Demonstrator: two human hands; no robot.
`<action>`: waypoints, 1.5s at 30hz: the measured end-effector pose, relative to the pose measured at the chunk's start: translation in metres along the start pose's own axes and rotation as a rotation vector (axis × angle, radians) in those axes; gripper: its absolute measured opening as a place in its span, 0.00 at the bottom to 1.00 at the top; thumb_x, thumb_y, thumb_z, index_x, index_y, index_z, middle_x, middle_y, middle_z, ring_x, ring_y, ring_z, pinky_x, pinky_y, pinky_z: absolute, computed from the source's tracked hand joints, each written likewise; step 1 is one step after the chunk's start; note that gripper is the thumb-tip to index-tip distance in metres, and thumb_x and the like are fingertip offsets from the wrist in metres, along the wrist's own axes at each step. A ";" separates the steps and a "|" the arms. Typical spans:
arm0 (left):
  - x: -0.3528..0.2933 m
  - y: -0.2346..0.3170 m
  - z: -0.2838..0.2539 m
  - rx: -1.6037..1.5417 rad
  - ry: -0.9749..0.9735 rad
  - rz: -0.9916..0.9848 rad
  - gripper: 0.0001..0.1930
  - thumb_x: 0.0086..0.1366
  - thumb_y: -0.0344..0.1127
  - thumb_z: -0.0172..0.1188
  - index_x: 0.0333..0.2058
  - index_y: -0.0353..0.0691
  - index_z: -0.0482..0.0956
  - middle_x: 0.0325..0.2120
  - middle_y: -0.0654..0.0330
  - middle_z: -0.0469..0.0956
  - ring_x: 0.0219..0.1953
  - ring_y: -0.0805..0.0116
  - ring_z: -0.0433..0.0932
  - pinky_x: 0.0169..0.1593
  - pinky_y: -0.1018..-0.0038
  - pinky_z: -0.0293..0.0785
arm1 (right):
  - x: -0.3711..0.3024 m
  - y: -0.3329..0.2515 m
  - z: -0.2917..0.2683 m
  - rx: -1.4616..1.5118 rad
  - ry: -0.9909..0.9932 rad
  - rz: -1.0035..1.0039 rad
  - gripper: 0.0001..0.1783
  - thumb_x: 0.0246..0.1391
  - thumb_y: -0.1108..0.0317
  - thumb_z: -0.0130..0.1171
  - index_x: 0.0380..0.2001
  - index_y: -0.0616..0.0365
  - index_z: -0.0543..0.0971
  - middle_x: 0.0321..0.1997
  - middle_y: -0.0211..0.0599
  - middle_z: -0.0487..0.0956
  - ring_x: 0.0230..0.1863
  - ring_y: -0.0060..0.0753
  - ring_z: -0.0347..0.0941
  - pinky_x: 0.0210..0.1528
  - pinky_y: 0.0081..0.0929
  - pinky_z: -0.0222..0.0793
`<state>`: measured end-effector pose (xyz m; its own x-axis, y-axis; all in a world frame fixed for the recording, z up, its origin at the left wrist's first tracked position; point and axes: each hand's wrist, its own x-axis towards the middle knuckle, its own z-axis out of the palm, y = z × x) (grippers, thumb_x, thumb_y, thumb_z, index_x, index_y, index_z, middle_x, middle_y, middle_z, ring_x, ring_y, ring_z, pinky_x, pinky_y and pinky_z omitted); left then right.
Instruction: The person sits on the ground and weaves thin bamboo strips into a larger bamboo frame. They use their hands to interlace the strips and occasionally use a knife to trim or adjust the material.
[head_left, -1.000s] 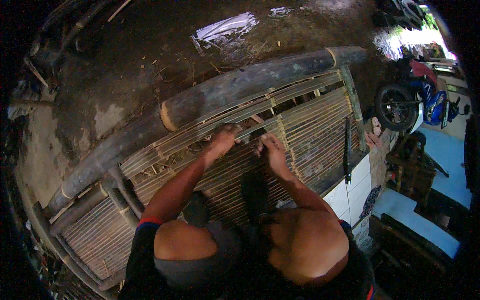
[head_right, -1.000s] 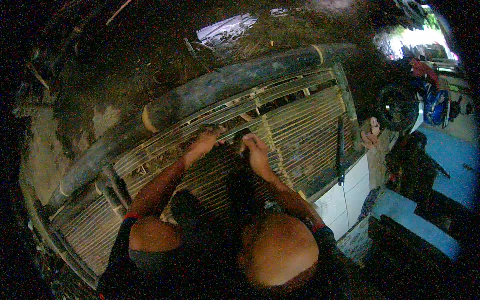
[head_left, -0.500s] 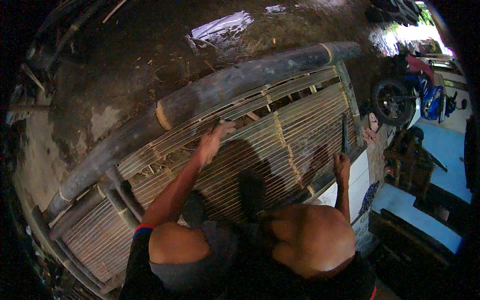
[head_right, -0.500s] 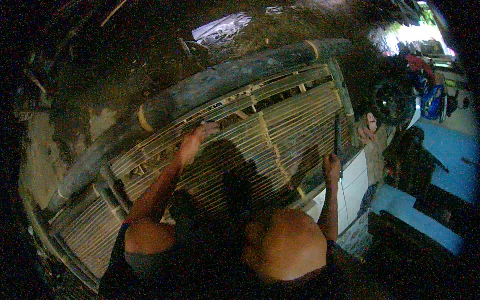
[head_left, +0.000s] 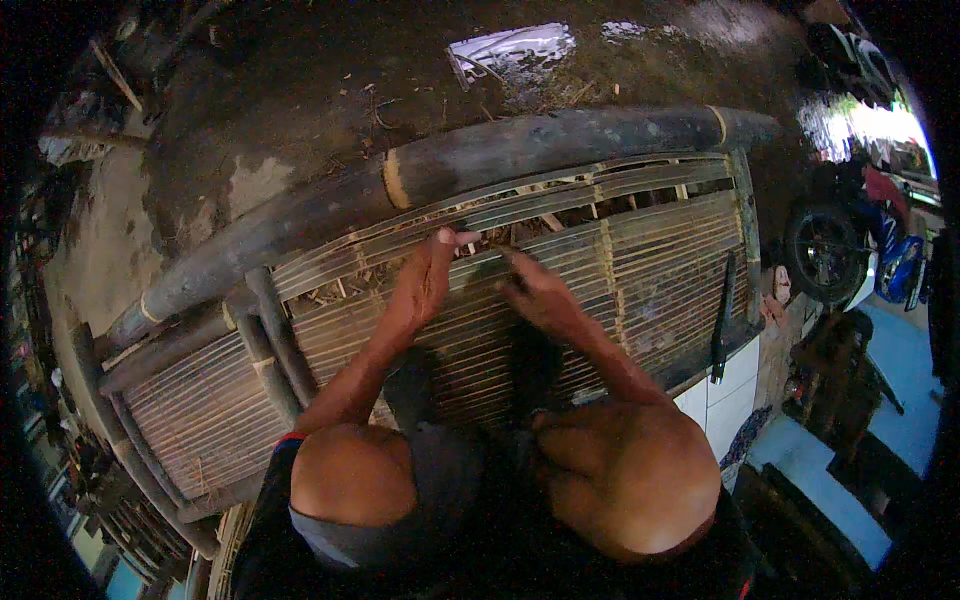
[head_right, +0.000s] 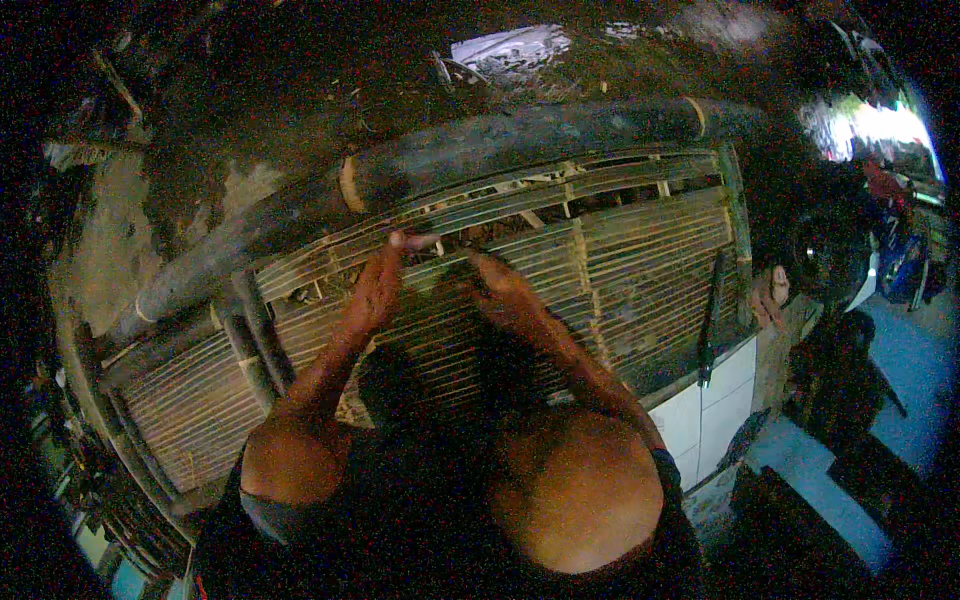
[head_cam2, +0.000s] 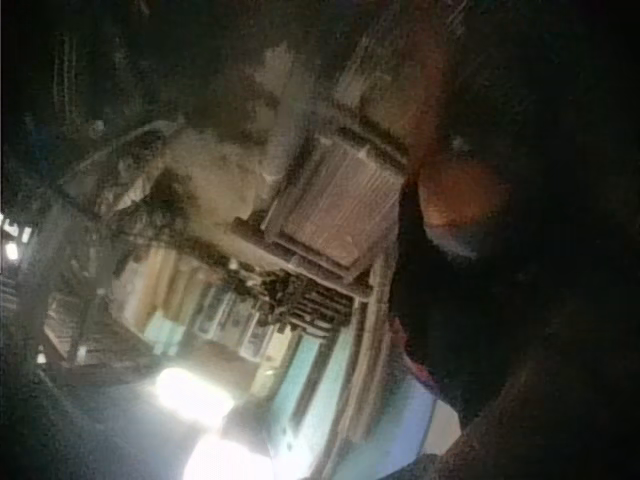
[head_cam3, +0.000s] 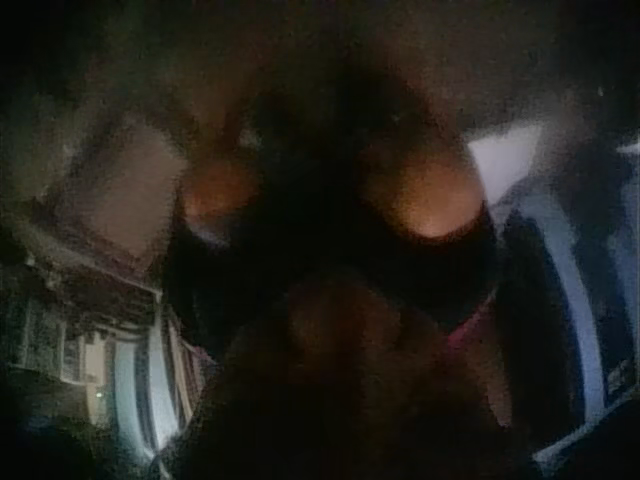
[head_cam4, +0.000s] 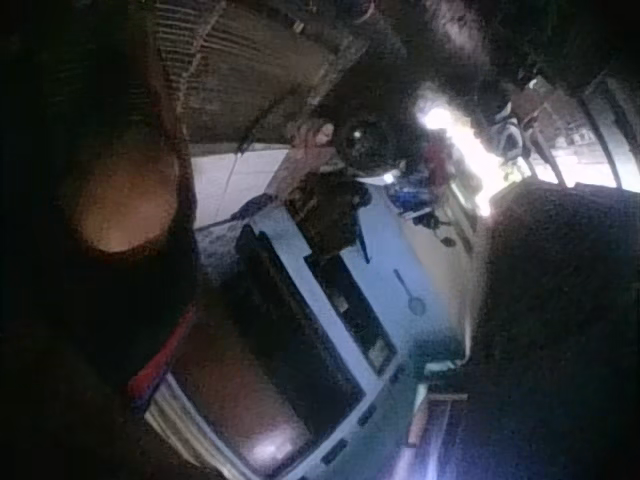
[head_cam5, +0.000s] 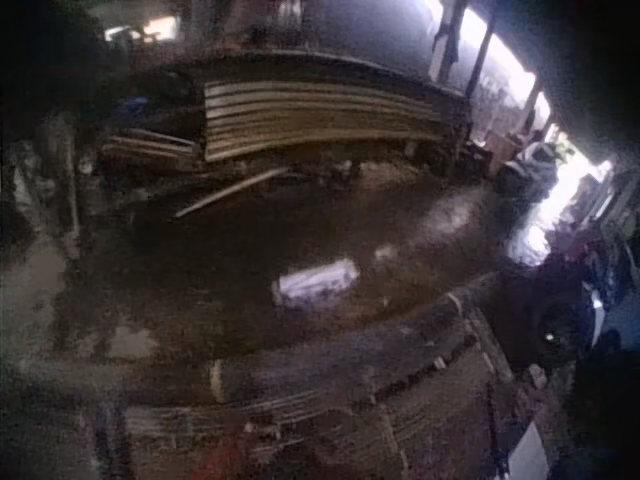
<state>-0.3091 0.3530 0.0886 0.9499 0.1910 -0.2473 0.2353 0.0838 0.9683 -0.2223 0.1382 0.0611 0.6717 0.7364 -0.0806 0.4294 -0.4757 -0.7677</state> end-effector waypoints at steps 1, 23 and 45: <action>-0.005 0.003 -0.004 0.012 0.015 0.044 0.28 0.75 0.51 0.37 0.46 0.31 0.78 0.41 0.48 0.77 0.46 0.54 0.74 0.56 0.65 0.66 | 0.009 -0.010 0.020 0.003 -0.008 -0.178 0.21 0.60 0.66 0.56 0.54 0.61 0.71 0.42 0.52 0.81 0.40 0.47 0.79 0.42 0.36 0.76; 0.026 -0.094 -0.009 0.497 0.043 -0.335 0.28 0.70 0.56 0.44 0.34 0.35 0.82 0.32 0.43 0.80 0.38 0.43 0.78 0.47 0.54 0.71 | 0.069 -0.022 -0.034 0.065 0.043 0.263 0.21 0.59 0.52 0.57 0.40 0.62 0.81 0.33 0.51 0.81 0.37 0.48 0.79 0.42 0.38 0.73; 0.025 -0.078 -0.023 0.510 -0.096 -0.301 0.29 0.69 0.58 0.43 0.54 0.40 0.76 0.54 0.45 0.74 0.57 0.47 0.71 0.60 0.63 0.66 | 0.033 -0.040 0.001 0.194 -0.476 0.177 0.21 0.63 0.54 0.54 0.46 0.62 0.78 0.25 0.33 0.78 0.25 0.24 0.73 0.30 0.28 0.71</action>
<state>-0.3086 0.3733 0.0063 0.8352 0.1406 -0.5317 0.5430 -0.3642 0.7566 -0.2177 0.1824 0.0883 0.3567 0.8111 -0.4636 0.1850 -0.5477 -0.8159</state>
